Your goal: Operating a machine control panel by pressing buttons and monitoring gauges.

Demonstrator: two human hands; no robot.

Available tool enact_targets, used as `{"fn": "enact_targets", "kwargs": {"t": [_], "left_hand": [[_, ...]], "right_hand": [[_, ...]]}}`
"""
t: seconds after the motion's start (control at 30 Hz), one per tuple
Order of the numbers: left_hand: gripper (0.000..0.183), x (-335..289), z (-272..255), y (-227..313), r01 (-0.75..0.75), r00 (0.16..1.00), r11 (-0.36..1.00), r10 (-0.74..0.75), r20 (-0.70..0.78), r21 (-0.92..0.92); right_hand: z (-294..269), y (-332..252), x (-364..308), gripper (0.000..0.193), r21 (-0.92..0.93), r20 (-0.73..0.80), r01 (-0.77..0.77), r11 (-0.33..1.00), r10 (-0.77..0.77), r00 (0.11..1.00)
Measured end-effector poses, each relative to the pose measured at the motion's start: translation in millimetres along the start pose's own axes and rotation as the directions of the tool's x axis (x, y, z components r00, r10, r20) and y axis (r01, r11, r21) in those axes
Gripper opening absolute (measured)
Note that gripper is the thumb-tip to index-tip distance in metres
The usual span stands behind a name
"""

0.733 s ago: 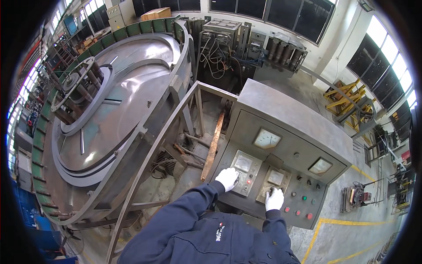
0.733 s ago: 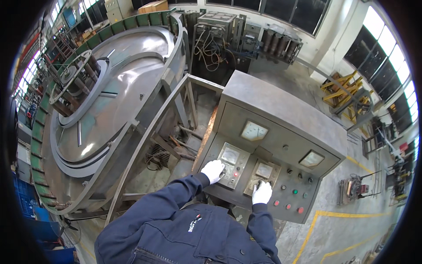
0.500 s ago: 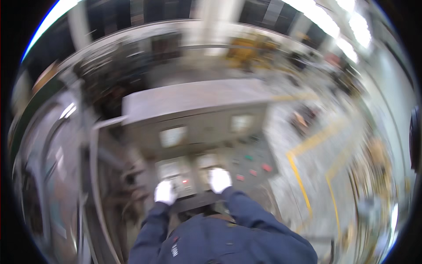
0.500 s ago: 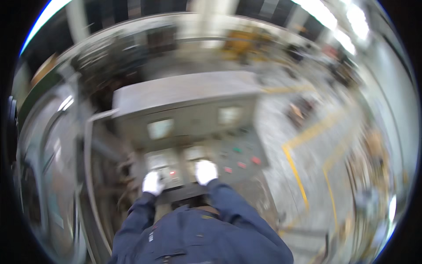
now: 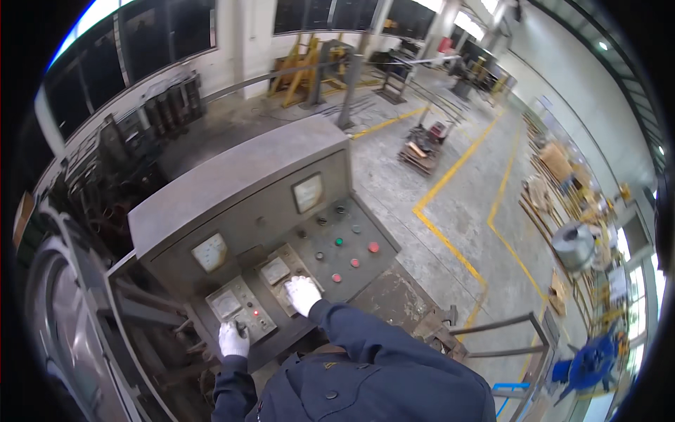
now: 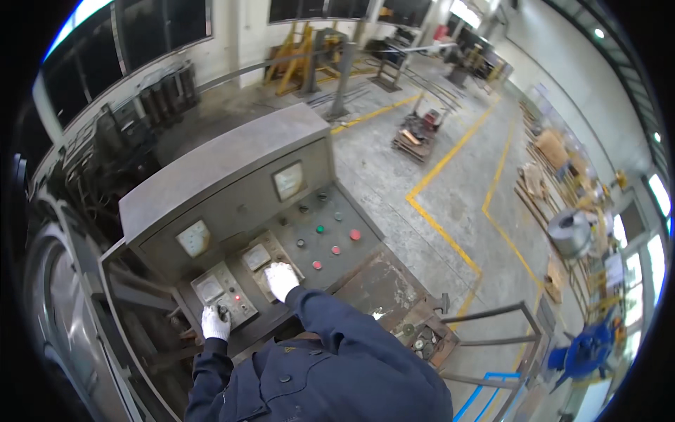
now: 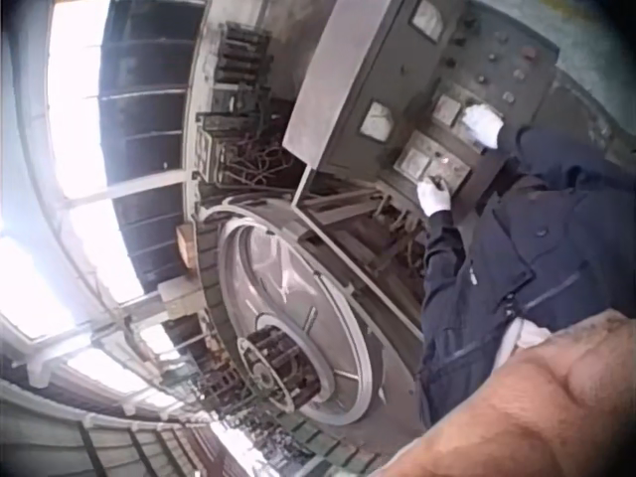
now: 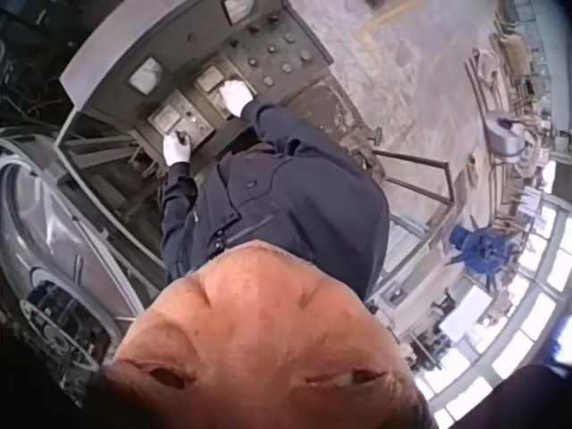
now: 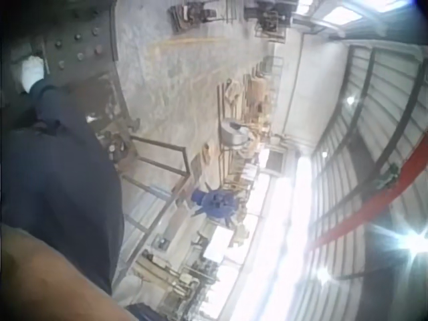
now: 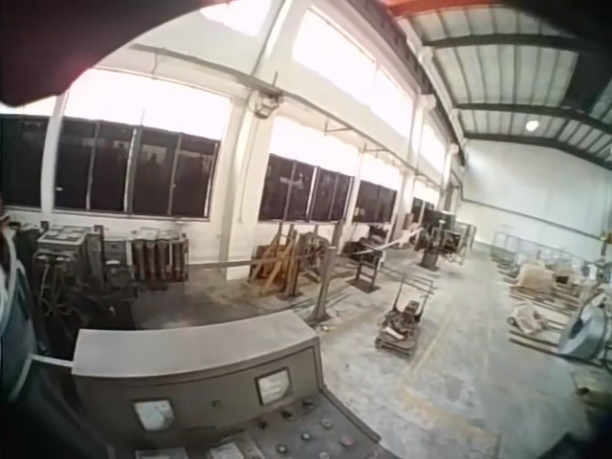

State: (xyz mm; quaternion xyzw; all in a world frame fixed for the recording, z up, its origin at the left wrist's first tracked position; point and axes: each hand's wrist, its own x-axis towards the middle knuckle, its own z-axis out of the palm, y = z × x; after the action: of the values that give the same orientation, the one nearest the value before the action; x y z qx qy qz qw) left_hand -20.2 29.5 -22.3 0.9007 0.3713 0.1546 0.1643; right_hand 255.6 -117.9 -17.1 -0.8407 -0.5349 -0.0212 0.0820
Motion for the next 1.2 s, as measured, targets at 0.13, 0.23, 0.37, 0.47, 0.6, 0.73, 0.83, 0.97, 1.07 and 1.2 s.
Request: {"fn": "enact_targets", "kwargs": {"t": [0.13, 0.23, 0.37, 0.47, 0.6, 0.73, 0.83, 0.97, 1.07, 1.2], "left_hand": [[0.013, 10.3, -51.0, 27.0, 0.041, 0.987, 0.997, -0.029, 0.159, -0.072], [0.013, 12.8, -37.0, 15.9, 0.039, 0.985, 0.999, -0.032, 0.171, -0.035], [0.02, 1.9, -15.5, 7.4, 0.107, 0.986, 0.993, -0.098, 0.134, -0.059], [0.021, -6.0, -15.1, 8.3, 0.133, 0.983, 0.989, -0.125, 0.134, -0.057], [0.019, -3.4, -16.3, 10.8, 0.124, 0.986, 0.991, -0.116, 0.12, -0.058], [0.019, -3.7, -8.3, 7.0, 0.11, 0.991, 0.992, -0.106, 0.082, -0.054], [0.022, -4.1, -12.0, 8.4, 0.093, 0.993, 0.994, -0.089, 0.073, -0.052], [0.027, -4.4, -19.6, 12.1, 0.126, 0.985, 0.99, -0.118, 0.128, -0.06], [0.027, -4.3, -13.4, 8.9, 0.132, 0.985, 0.989, -0.123, 0.125, -0.063], [0.025, -5.1, -16.3, 12.0, 0.144, 0.984, 0.988, -0.136, 0.113, -0.061]], "right_hand": [[-17.3, -0.6, 3.3, 0.021, 0.107, 0.066, -0.029, 0.994, 0.022, 0.998], [-4.4, 10.9, 0.8, 0.026, 0.198, -0.031, 0.046, 0.979, -0.041, 0.999], [-1.7, 8.7, -7.8, 0.037, 0.122, 0.004, 0.023, 0.992, -0.023, 1.0], [0.2, 8.2, -7.0, 0.037, 0.113, -0.01, 0.056, 0.992, -0.055, 0.998], [2.9, 13.6, -3.5, 0.038, 0.119, 0.001, 0.047, 0.992, -0.048, 0.999], [0.3, 10.2, -1.7, 0.035, 0.119, -0.002, 0.041, 0.992, -0.041, 0.999], [-1.9, 9.3, -1.8, 0.033, 0.11, 0.003, 0.032, 0.993, -0.032, 0.999], [-5.0, 6.9, -3.7, 0.034, 0.118, 0.013, 0.024, 0.993, -0.025, 1.0], [-2.3, 7.3, -2.8, 0.034, 0.14, 0.015, 0.015, 0.99, -0.017, 1.0], [1.2, 10.6, -3.9, 0.033, 0.117, -0.019, 0.047, 0.992, -0.045, 0.999]]}}
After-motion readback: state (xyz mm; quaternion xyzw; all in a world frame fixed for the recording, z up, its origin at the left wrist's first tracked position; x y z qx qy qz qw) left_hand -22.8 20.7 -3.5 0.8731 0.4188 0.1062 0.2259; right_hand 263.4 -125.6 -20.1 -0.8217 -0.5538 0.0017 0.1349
